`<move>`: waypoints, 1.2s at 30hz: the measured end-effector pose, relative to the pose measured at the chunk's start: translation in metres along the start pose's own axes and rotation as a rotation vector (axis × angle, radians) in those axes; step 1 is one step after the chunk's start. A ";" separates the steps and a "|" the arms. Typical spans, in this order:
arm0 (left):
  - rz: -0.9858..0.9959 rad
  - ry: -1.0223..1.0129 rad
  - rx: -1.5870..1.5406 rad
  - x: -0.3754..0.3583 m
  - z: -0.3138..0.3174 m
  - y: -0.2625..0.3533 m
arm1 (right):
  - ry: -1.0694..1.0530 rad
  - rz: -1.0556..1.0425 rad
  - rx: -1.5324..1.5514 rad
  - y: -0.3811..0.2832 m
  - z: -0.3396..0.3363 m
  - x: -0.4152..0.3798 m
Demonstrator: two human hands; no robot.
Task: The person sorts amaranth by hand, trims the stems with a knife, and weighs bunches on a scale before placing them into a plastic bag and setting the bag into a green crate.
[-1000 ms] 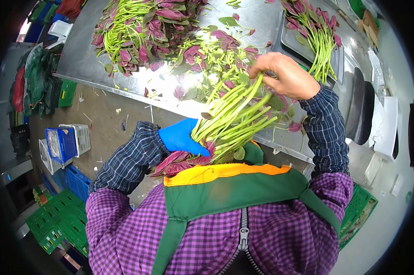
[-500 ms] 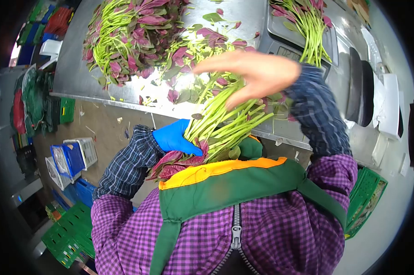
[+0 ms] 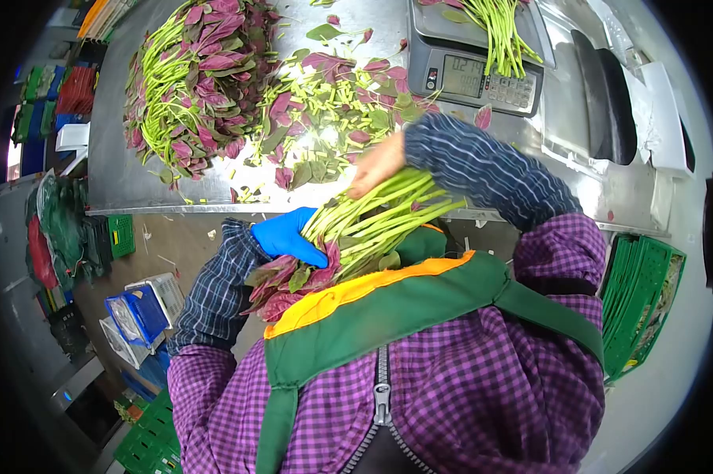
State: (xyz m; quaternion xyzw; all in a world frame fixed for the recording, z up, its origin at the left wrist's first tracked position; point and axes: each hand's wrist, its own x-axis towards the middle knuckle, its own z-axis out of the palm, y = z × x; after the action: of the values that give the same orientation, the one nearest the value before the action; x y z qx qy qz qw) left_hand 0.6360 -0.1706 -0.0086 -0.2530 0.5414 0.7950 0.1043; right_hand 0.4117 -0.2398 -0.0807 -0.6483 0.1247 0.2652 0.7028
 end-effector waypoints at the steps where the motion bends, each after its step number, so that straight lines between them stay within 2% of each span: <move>1: 0.004 0.006 -0.005 -0.002 -0.004 -0.008 | -0.118 0.139 0.149 0.033 0.006 0.007; 3: -0.036 0.041 -0.338 -0.005 -0.011 -0.025 | 0.100 -0.378 0.287 0.048 0.046 -0.023; 4: 0.025 0.009 -0.381 -0.001 -0.015 -0.038 | 0.115 -0.430 0.348 0.043 0.062 -0.031; 5: 0.025 -0.018 -0.347 0.001 -0.034 -0.079 | 0.132 -0.482 0.411 0.031 0.074 -0.038; 6: -0.027 -0.001 -0.365 0.001 -0.030 -0.055 | 0.092 -0.522 0.490 0.010 0.086 -0.044; 7: -0.079 0.015 -0.382 0.001 -0.024 -0.026 | 0.253 -0.488 0.303 -0.013 0.094 -0.055; 9: 0.017 -0.071 -0.249 0.007 -0.035 -0.010 | 0.428 -0.238 0.129 -0.008 0.107 -0.051; 11: 0.052 0.023 -0.077 0.012 -0.057 -0.003 | 0.410 -0.235 0.205 0.003 0.111 -0.047; 13: 0.157 0.235 0.166 0.000 -0.069 0.029 | 0.386 -0.230 0.280 0.015 0.112 -0.045; 15: 0.149 0.562 0.068 -0.012 -0.085 0.044 | 0.572 -0.247 0.542 0.030 0.117 -0.044; 16: 0.257 0.645 -0.040 -0.020 -0.095 0.046 | 0.645 -0.235 0.733 0.036 0.119 -0.040; 17: 0.367 0.724 -0.149 -0.027 -0.103 0.048 | 0.648 -0.231 0.723 0.040 0.114 -0.043; 19: 0.483 0.928 -0.226 -0.043 -0.099 0.060 | 0.761 -0.418 0.806 0.020 0.094 -0.054; 20: 0.537 1.024 -0.292 -0.052 -0.102 0.056 | 0.793 -0.555 0.787 0.007 0.086 -0.056; 21: 0.553 1.028 -0.280 -0.055 -0.102 0.055 | 0.797 -0.561 0.767 0.005 0.072 -0.053; 23: 0.757 1.370 -0.378 -0.060 -0.093 0.041 | 0.846 -0.378 0.758 0.019 0.041 -0.040; 24: 0.783 1.487 -0.354 -0.057 -0.087 0.030 | 1.054 -0.287 0.452 0.033 0.022 -0.030; 25: 0.806 1.606 -0.329 -0.054 -0.079 0.017 | 1.202 -0.318 0.339 0.037 0.007 -0.026; 27: 0.791 1.570 -0.427 -0.043 -0.056 -0.002 | 1.139 -0.540 0.581 -0.035 0.006 -0.060; 29: 0.448 1.455 -0.246 -0.026 -0.030 -0.014 | 0.965 -0.637 0.796 -0.039 -0.005 -0.070; 31: 0.440 1.180 -0.430 0.004 -0.015 -0.019 | 1.254 -0.333 0.241 0.000 -0.030 -0.048; 32: 0.453 1.014 -0.505 0.014 -0.009 -0.019 | 1.207 -0.411 0.408 -0.016 -0.025 -0.048; 35: 0.465 0.552 -0.769 0.041 -0.009 0.000 | 1.095 -0.518 0.564 -0.064 -0.007 -0.055; 36: 0.546 0.525 -0.824 0.056 -0.011 -0.001 | 1.085 -0.515 0.567 -0.063 -0.001 -0.045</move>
State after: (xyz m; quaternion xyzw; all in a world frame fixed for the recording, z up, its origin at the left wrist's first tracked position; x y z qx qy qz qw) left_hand 0.5924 -0.1861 -0.0415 -0.3132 0.2394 0.8493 -0.3511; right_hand 0.4083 -0.2519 -0.0041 -0.4889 0.3668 -0.3182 0.7247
